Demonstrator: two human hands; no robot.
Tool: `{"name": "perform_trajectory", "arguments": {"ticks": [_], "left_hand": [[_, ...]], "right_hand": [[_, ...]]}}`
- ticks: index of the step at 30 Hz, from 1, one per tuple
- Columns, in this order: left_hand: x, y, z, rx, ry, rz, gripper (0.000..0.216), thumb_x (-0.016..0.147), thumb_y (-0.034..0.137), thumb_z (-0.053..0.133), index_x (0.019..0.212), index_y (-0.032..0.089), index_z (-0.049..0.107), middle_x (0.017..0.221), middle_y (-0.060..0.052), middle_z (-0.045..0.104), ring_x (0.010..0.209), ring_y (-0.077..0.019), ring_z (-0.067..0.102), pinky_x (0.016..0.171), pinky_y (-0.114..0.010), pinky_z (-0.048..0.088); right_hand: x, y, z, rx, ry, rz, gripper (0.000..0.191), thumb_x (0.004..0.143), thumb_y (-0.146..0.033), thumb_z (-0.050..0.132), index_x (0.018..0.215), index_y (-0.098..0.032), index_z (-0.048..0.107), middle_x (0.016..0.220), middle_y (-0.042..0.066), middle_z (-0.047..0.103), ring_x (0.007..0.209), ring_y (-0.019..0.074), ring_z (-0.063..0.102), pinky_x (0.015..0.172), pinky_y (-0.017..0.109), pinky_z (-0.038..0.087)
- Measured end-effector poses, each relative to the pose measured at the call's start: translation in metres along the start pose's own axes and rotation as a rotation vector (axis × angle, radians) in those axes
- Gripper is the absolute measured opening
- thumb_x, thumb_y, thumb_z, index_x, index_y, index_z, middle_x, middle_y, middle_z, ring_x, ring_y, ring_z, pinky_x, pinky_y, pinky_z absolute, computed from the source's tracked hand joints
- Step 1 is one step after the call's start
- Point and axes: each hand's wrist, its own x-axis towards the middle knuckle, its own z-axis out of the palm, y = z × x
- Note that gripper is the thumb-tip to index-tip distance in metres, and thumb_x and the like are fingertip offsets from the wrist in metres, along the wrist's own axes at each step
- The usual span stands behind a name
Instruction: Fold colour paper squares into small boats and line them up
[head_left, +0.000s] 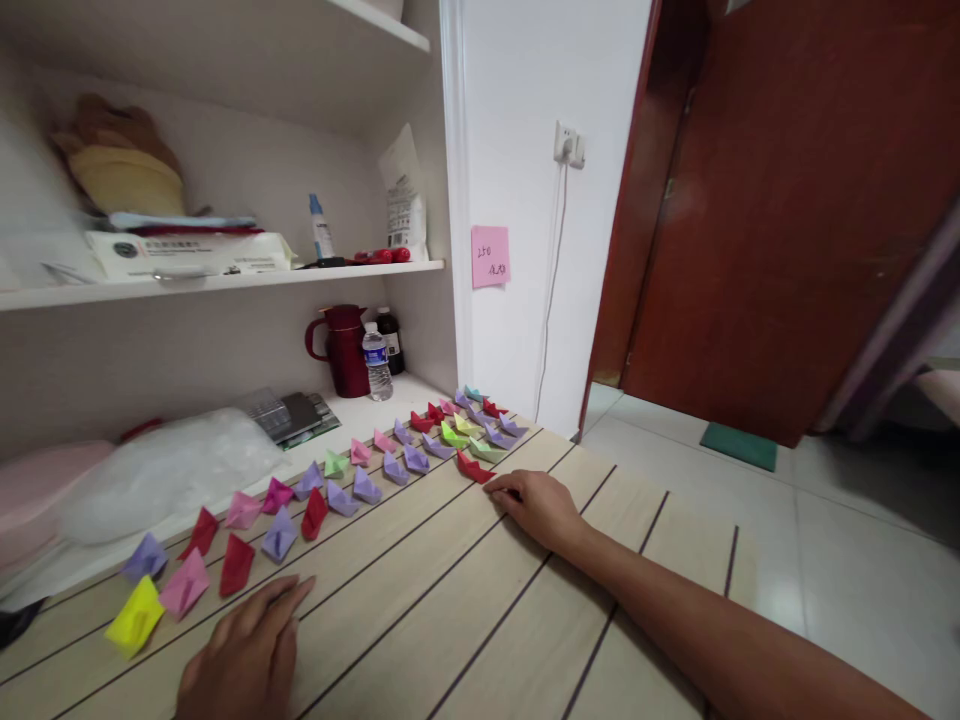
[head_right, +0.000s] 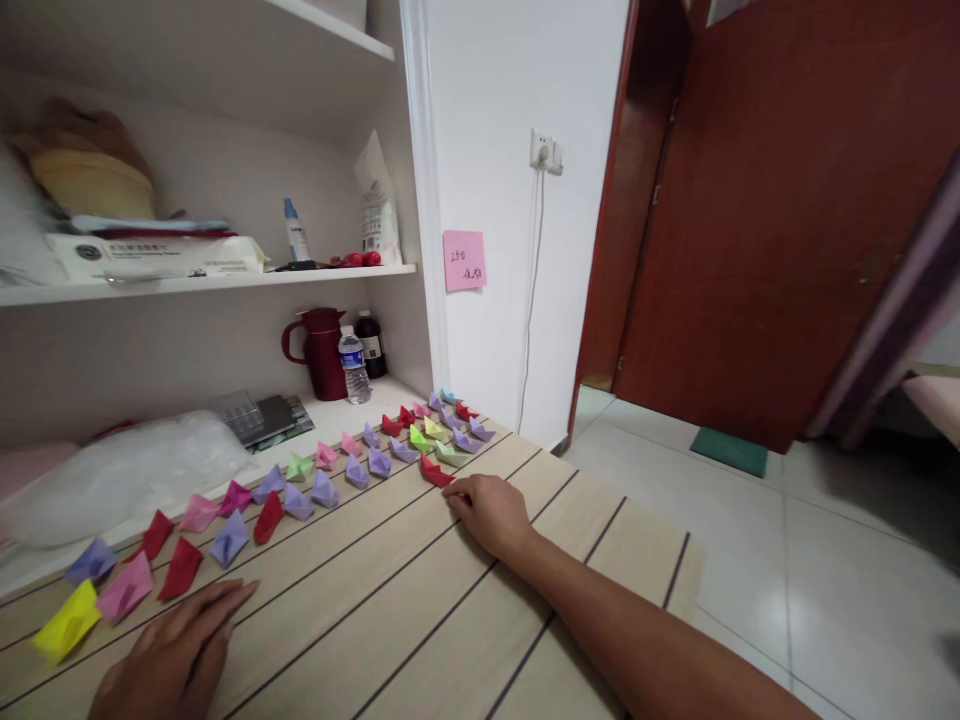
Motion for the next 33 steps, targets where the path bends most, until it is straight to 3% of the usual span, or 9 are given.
{"name": "perform_trajectory", "arguments": {"ticks": [10, 17, 26, 33], "left_hand": [[-0.001, -0.004, 0.001, -0.038, -0.012, 0.016, 0.052, 0.095, 0.037, 0.018, 0.118, 0.032, 0.065, 0.126, 0.0, 0.065, 0.116, -0.0232, 0.056, 0.091, -0.043, 0.044], [0.003, -0.008, -0.004, -0.046, -0.149, 0.0, 0.049, 0.093, 0.038, 0.024, 0.124, 0.034, 0.062, 0.134, 0.001, 0.06, 0.123, -0.0248, 0.052, 0.095, -0.045, 0.043], [0.001, -0.005, 0.003, -0.051, 0.006, -0.005, 0.051, 0.094, 0.036, 0.02, 0.118, 0.034, 0.065, 0.127, 0.0, 0.065, 0.118, -0.0234, 0.056, 0.088, -0.044, 0.046], [0.003, -0.008, 0.002, -0.096, -0.027, -0.034, 0.051, 0.093, 0.038, 0.022, 0.115, 0.034, 0.067, 0.126, 0.001, 0.065, 0.118, -0.024, 0.056, 0.092, -0.044, 0.045]], "right_hand": [[0.002, 0.005, 0.0, 0.094, 0.053, 0.028, 0.022, 0.088, -0.028, 0.052, 0.092, -0.029, 0.074, 0.095, -0.001, 0.075, 0.09, 0.019, 0.067, 0.072, 0.026, 0.045], [0.009, 0.008, 0.002, 0.103, 0.123, 0.125, 0.029, 0.086, -0.031, 0.055, 0.115, -0.028, 0.058, 0.079, -0.003, 0.07, 0.07, 0.0167, 0.063, 0.06, 0.024, 0.038], [0.017, 0.007, 0.0, 0.062, 0.038, 0.098, 0.035, 0.081, -0.029, 0.064, 0.115, -0.029, 0.056, 0.082, -0.004, 0.07, 0.075, 0.0173, 0.063, 0.06, 0.024, 0.031], [0.02, 0.002, -0.001, -0.012, -0.002, 0.049, 0.029, 0.082, -0.03, 0.065, 0.11, -0.028, 0.058, 0.084, -0.002, 0.069, 0.077, 0.0175, 0.061, 0.06, 0.025, 0.028]]}}
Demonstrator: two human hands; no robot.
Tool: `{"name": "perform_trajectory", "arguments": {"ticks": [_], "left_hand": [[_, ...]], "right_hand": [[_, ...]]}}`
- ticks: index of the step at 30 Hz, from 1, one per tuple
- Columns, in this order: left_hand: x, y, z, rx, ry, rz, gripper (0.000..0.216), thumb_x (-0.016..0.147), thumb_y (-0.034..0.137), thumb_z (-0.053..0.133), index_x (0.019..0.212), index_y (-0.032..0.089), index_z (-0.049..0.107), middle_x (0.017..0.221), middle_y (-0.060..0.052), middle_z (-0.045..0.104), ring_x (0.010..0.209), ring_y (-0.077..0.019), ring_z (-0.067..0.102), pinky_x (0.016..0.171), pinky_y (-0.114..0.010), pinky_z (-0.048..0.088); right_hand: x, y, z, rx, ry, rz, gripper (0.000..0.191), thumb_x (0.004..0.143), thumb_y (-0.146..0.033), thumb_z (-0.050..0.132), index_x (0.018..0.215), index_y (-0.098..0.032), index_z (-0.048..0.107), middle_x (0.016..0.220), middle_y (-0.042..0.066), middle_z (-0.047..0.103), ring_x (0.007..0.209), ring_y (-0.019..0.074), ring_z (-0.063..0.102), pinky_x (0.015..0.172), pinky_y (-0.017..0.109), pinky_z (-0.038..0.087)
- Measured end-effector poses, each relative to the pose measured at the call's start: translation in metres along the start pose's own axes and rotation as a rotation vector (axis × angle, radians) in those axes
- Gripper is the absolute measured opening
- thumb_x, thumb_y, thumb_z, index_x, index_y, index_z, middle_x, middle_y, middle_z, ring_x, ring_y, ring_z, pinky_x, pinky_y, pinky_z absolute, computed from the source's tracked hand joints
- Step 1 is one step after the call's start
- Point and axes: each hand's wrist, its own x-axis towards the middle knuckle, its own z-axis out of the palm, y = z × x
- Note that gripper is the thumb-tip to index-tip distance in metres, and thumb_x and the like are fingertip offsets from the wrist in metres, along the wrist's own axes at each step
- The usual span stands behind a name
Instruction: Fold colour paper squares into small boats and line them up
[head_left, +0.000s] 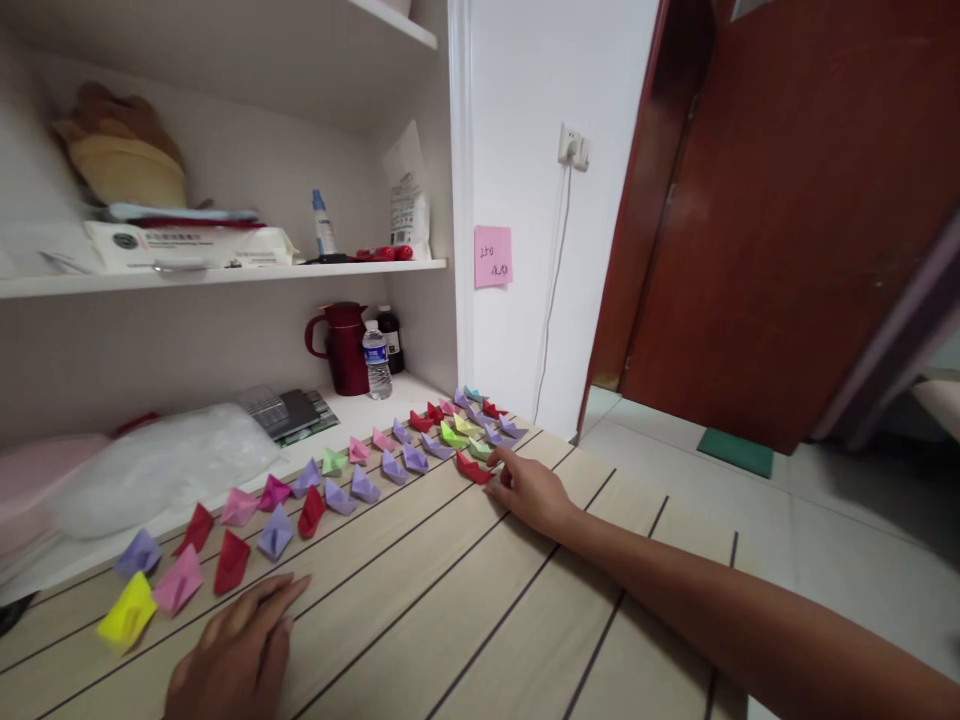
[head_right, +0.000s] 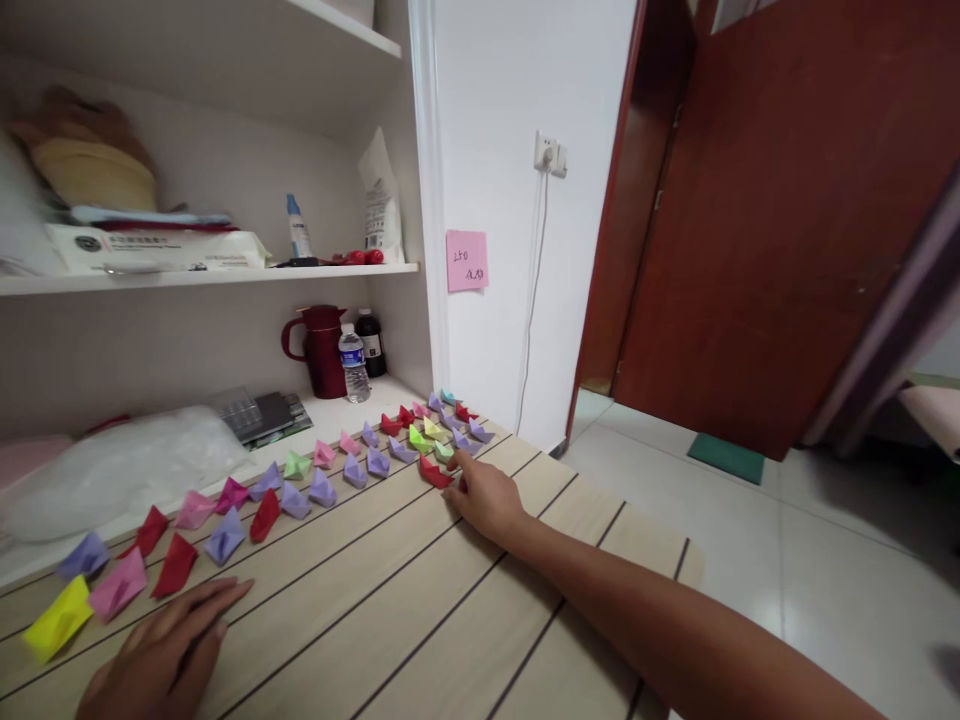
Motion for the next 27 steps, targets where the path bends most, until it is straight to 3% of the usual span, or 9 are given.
{"name": "perform_trajectory", "arguments": {"ticks": [5, 15, 23, 27], "left_hand": [[-0.0006, -0.0006, 0.0044, 0.0, 0.022, 0.005, 0.051, 0.093, 0.037, 0.021, 0.115, 0.034, 0.067, 0.126, 0.0, 0.065, 0.116, -0.0232, 0.056, 0.091, -0.044, 0.045], [-0.003, 0.0056, -0.0021, -0.012, 0.011, -0.002, 0.048, 0.094, 0.033, 0.024, 0.117, 0.034, 0.066, 0.127, 0.0, 0.065, 0.117, -0.0231, 0.055, 0.092, -0.042, 0.044], [-0.0023, -0.0009, 0.0051, 0.026, 0.025, -0.001, 0.047, 0.094, 0.033, 0.025, 0.12, 0.037, 0.065, 0.127, 0.002, 0.065, 0.118, -0.0212, 0.056, 0.091, -0.039, 0.044], [-0.0002, 0.0003, -0.002, 0.02, -0.053, 0.002, 0.046, 0.093, 0.033, 0.028, 0.122, 0.038, 0.063, 0.131, 0.002, 0.063, 0.12, -0.0215, 0.055, 0.091, -0.039, 0.045]], "right_hand": [[-0.0006, -0.0034, 0.0029, -0.034, 0.025, 0.0, 0.022, 0.088, -0.032, 0.059, 0.11, -0.028, 0.059, 0.084, -0.001, 0.069, 0.077, 0.0185, 0.06, 0.059, 0.026, 0.027], [0.0047, -0.0028, 0.0051, -0.048, 0.03, 0.016, 0.018, 0.089, -0.035, 0.06, 0.105, -0.028, 0.062, 0.084, 0.0, 0.07, 0.075, 0.0186, 0.061, 0.057, 0.025, 0.026], [0.0055, -0.0048, 0.0046, -0.05, 0.03, 0.018, 0.014, 0.09, -0.035, 0.059, 0.1, -0.027, 0.065, 0.084, 0.0, 0.071, 0.077, 0.0188, 0.062, 0.057, 0.025, 0.028], [0.0063, -0.0046, 0.0051, -0.055, 0.026, 0.013, 0.013, 0.089, -0.034, 0.059, 0.097, -0.027, 0.066, 0.086, 0.001, 0.071, 0.079, 0.0192, 0.063, 0.058, 0.025, 0.028]]}}
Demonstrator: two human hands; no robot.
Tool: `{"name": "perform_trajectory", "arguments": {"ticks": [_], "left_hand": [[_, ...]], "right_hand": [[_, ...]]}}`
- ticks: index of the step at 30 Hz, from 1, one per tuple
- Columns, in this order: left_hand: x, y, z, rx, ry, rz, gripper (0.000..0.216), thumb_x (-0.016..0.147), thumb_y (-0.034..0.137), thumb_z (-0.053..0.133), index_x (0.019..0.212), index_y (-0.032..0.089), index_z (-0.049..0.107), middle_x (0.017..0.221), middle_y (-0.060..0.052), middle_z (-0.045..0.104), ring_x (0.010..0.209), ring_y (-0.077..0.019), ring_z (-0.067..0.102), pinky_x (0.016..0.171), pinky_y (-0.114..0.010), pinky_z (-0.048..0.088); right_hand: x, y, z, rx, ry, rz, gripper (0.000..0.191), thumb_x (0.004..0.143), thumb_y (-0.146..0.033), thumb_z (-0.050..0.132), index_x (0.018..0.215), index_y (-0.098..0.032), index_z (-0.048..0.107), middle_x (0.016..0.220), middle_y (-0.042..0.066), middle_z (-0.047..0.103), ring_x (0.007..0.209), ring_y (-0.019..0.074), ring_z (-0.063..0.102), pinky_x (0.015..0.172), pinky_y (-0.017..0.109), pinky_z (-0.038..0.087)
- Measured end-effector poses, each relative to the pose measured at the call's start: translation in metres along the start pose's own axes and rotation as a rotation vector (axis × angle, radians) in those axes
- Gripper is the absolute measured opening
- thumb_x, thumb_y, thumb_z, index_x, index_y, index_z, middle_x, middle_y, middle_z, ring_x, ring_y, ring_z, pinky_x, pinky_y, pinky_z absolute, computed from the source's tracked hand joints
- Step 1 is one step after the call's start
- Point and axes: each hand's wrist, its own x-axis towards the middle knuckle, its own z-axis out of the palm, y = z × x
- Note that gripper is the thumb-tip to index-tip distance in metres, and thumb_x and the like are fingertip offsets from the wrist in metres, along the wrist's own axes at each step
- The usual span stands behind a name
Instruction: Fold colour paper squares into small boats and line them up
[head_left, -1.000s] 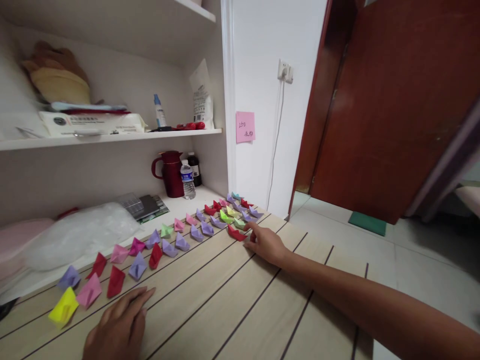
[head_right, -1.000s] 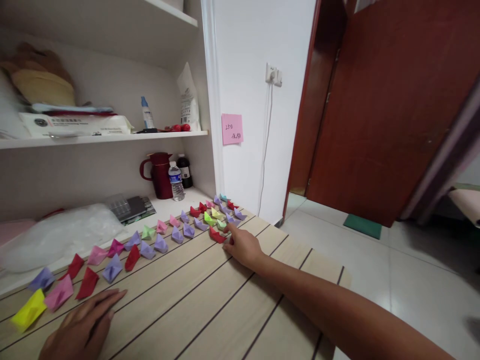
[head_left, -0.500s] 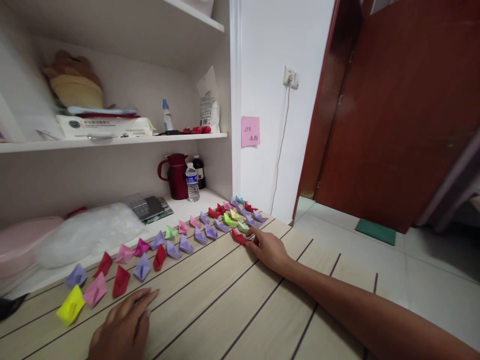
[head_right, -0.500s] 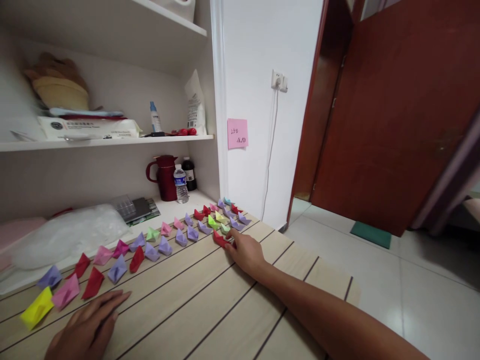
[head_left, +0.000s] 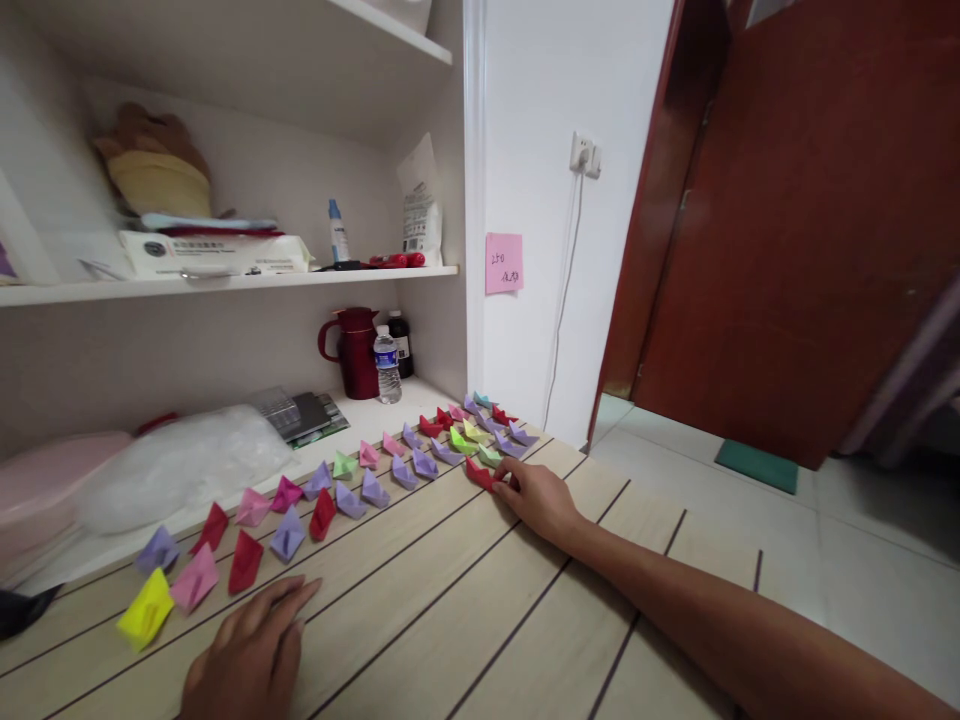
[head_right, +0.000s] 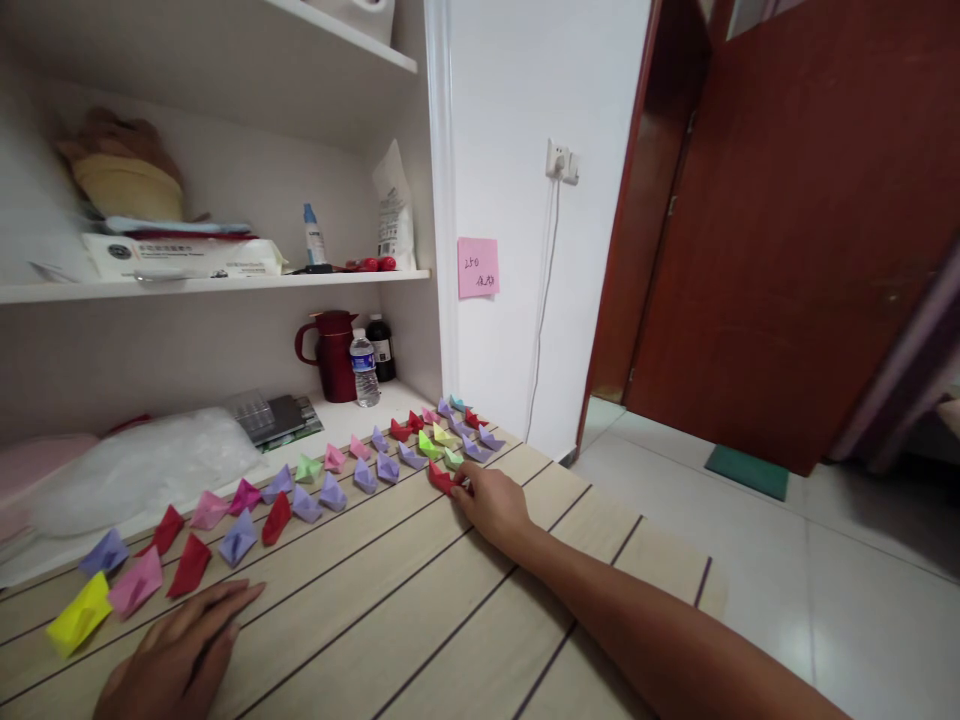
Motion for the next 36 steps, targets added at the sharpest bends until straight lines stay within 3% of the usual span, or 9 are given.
{"name": "perform_trajectory", "arguments": {"ticks": [3, 10, 15, 20, 25, 30, 33, 36], "left_hand": [[0.0, 0.004, -0.005, 0.001, -0.042, -0.021, 0.047, 0.093, 0.032, 0.028, 0.122, 0.037, 0.064, 0.131, 0.002, 0.063, 0.119, -0.0221, 0.056, 0.092, -0.04, 0.045], [-0.004, 0.01, -0.002, 0.009, 0.079, -0.009, 0.048, 0.094, 0.032, 0.025, 0.119, 0.037, 0.065, 0.126, 0.002, 0.065, 0.117, -0.021, 0.057, 0.089, -0.039, 0.045], [-0.003, 0.008, -0.003, -0.018, 0.071, 0.018, 0.047, 0.094, 0.031, 0.026, 0.116, 0.032, 0.067, 0.126, -0.001, 0.066, 0.115, -0.0231, 0.057, 0.091, -0.041, 0.045], [-0.003, 0.008, -0.006, 0.003, 0.025, -0.005, 0.045, 0.093, 0.031, 0.028, 0.115, 0.035, 0.067, 0.128, 0.002, 0.065, 0.117, -0.0212, 0.057, 0.089, -0.039, 0.046], [-0.004, 0.013, -0.006, 0.01, 0.1, 0.02, 0.048, 0.094, 0.03, 0.025, 0.113, 0.032, 0.068, 0.123, 0.0, 0.067, 0.113, -0.0216, 0.059, 0.089, -0.039, 0.046], [-0.004, 0.012, -0.003, 0.007, 0.094, -0.006, 0.048, 0.094, 0.032, 0.024, 0.114, 0.034, 0.068, 0.124, 0.0, 0.066, 0.116, -0.0227, 0.057, 0.09, -0.041, 0.045], [-0.002, 0.007, 0.001, 0.004, 0.071, -0.015, 0.047, 0.093, 0.033, 0.026, 0.115, 0.036, 0.067, 0.125, 0.001, 0.066, 0.117, -0.0225, 0.057, 0.091, -0.041, 0.044], [-0.001, 0.002, 0.005, -0.007, 0.063, -0.016, 0.046, 0.093, 0.034, 0.027, 0.116, 0.035, 0.067, 0.126, 0.001, 0.065, 0.118, -0.0232, 0.055, 0.092, -0.042, 0.044]], "right_hand": [[0.001, 0.001, 0.001, -0.002, -0.003, -0.002, 0.013, 0.089, -0.035, 0.059, 0.094, -0.026, 0.067, 0.087, 0.001, 0.072, 0.08, 0.0193, 0.062, 0.058, 0.025, 0.028], [0.002, 0.0, 0.001, 0.002, 0.002, 0.003, 0.014, 0.089, -0.036, 0.06, 0.094, -0.027, 0.068, 0.084, 0.0, 0.071, 0.079, 0.0191, 0.062, 0.058, 0.025, 0.028], [0.004, -0.001, 0.002, 0.01, 0.011, 0.008, 0.013, 0.089, -0.036, 0.06, 0.094, -0.027, 0.068, 0.082, 0.0, 0.07, 0.079, 0.0196, 0.062, 0.059, 0.025, 0.028], [0.005, 0.0, 0.003, 0.027, 0.022, 0.012, 0.015, 0.089, -0.038, 0.061, 0.095, -0.027, 0.068, 0.081, 0.001, 0.07, 0.078, 0.0197, 0.061, 0.058, 0.025, 0.029], [0.004, 0.001, 0.003, 0.069, 0.048, 0.009, 0.017, 0.087, -0.041, 0.062, 0.095, -0.027, 0.069, 0.077, 0.0, 0.069, 0.074, 0.0188, 0.061, 0.058, 0.024, 0.029], [0.001, 0.003, 0.006, 0.138, 0.099, 0.01, 0.022, 0.086, -0.045, 0.061, 0.098, -0.028, 0.068, 0.073, -0.001, 0.068, 0.069, 0.0185, 0.061, 0.057, 0.024, 0.032], [-0.001, 0.006, 0.005, 0.185, 0.144, 0.011, 0.031, 0.092, -0.051, 0.049, 0.1, -0.026, 0.066, 0.068, -0.001, 0.066, 0.065, 0.0183, 0.06, 0.057, 0.025, 0.036], [-0.004, 0.013, -0.001, 0.222, 0.187, 0.003, 0.052, 0.1, -0.054, 0.022, 0.095, -0.022, 0.063, 0.065, 0.001, 0.063, 0.061, 0.0178, 0.059, 0.056, 0.025, 0.039]]}}
